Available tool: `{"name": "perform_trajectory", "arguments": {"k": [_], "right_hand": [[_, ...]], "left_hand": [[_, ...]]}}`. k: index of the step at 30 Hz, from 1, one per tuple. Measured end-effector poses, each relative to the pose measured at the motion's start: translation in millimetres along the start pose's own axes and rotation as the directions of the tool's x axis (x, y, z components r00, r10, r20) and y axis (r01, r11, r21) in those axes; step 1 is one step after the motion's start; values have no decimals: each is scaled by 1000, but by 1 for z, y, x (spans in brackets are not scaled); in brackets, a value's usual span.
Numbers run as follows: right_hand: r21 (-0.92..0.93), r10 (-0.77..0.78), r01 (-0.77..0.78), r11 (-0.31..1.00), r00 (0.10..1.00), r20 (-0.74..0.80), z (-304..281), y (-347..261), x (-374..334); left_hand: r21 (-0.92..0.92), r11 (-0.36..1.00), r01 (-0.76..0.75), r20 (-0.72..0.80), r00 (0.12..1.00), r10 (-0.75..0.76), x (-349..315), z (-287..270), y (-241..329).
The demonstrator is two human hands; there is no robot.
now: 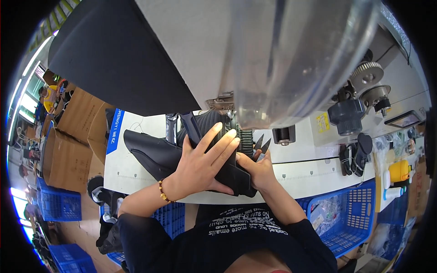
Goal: Stitching together components of a black leather boot using an industrial sewing machine.
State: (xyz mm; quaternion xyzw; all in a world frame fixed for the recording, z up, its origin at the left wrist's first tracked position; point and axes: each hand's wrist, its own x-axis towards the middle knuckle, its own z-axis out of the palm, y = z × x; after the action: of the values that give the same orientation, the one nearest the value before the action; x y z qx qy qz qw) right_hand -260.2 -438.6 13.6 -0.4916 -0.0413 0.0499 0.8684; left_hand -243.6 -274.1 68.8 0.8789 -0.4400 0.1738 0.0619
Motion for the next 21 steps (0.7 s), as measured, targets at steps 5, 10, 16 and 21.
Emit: {"name": "perform_trajectory", "arguments": {"k": [5,10,16,21], "right_hand": [[52,2,0,999,1000,-26,6,-4,9],[69,-4,10,998,996,-88,11,-1,10],[151,-21,26,988,999,-35,13,-5,17],[-47,-24,22,999,999,-35,-11,13,20]], "left_hand": [[-69,997,26,19,1000,-25,3,-2,-8],[-102,995,24,40,999,-20,4,-7,-14],[-160,984,79,80,995,-67,12,-12,-15],[-153,988,31,89,996,-18,5,-1,-11]]}}
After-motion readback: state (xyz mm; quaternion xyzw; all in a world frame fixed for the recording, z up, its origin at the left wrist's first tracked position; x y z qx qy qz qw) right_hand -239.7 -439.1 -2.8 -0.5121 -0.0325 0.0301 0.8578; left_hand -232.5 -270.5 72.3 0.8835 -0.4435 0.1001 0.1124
